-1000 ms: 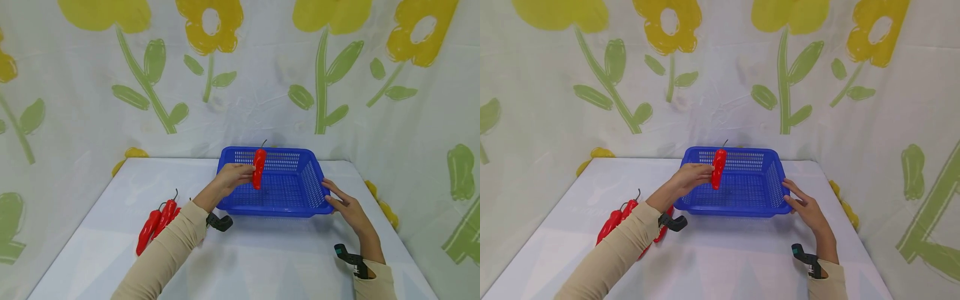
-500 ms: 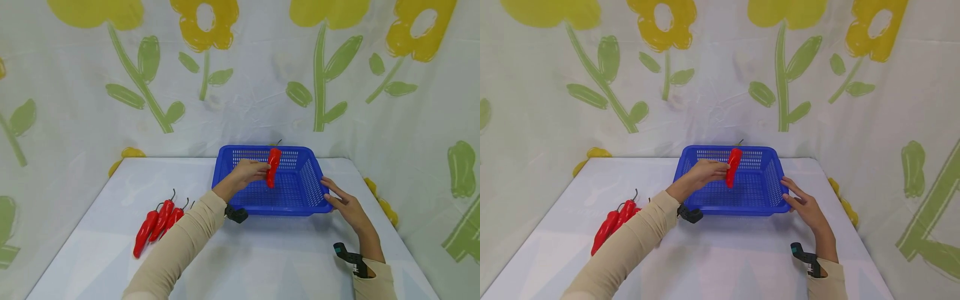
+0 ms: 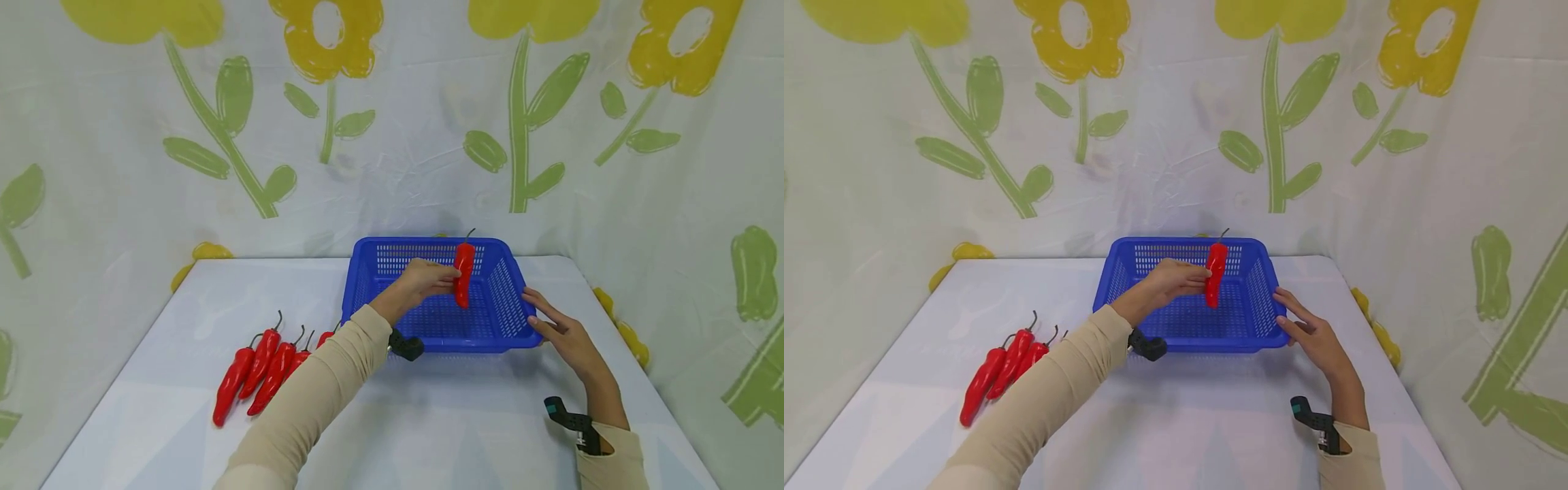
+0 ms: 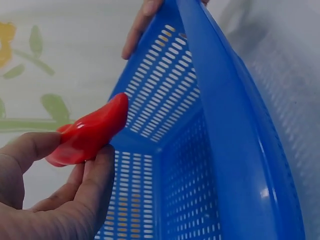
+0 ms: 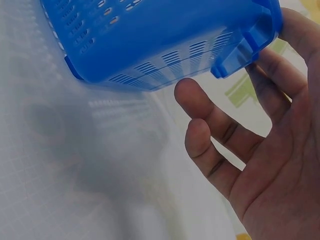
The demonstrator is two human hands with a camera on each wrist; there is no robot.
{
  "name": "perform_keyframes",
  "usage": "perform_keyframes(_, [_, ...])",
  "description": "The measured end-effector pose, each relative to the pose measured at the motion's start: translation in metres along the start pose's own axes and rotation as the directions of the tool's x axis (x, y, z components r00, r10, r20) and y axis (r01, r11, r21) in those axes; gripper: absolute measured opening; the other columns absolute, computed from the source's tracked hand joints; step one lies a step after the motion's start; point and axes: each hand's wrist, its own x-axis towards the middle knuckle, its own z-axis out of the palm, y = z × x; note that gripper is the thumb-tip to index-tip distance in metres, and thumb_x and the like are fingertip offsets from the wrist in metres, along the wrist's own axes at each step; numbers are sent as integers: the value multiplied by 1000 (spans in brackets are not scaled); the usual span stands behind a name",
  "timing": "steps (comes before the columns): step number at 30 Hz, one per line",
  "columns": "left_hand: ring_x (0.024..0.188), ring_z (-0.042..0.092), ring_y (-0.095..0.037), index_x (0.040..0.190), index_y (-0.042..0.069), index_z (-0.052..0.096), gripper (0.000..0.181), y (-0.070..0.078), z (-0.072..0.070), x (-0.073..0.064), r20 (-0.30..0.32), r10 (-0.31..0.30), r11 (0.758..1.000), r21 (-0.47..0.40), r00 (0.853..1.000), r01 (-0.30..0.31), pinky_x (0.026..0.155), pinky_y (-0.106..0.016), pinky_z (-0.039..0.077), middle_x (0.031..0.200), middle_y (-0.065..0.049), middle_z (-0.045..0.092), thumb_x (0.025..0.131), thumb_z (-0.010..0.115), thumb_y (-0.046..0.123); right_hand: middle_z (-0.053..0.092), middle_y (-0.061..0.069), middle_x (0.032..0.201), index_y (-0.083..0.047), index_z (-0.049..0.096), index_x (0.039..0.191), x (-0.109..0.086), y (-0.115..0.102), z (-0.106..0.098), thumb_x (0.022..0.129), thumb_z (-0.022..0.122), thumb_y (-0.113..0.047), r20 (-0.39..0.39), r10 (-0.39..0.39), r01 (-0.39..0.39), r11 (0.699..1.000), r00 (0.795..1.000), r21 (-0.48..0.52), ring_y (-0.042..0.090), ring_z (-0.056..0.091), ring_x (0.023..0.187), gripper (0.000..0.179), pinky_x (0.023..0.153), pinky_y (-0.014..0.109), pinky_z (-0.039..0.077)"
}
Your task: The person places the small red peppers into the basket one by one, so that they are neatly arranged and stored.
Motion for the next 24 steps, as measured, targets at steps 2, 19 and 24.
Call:
perform_keyframes(2, [100,71,-33,119,-13,63,33,-1,3,3,-2,0,1000,-1,1000,0,96,-44,53,106,-21,71,92,71,3,23,0,164,-33,38,155,0,0,0,103,54,-42,1,-1,1,1000,1000,6,51,36,138,55,99,66,42])
perform_keyframes(19, [98,71,-36,116,-15,59,33,-4,29,28,61,-76,995,69,995,71,93,-45,55,97,-21,69,88,72,-2,25,3,164,-29,39,155,-2,-1,-2,103,54,-39,-7,-20,20,1000,1000,-11,47,30,143,55,100,62,41])
perform_keyframes(24, [100,70,-39,120,-17,56,38,-9,34,36,26,-111,992,69,994,109,96,-48,53,98,-25,69,87,72,-6,25,3,164,-26,39,155,-3,-3,-2,104,55,-36,6,-27,27,1000,1000,-12,45,28,144,55,102,63,39])
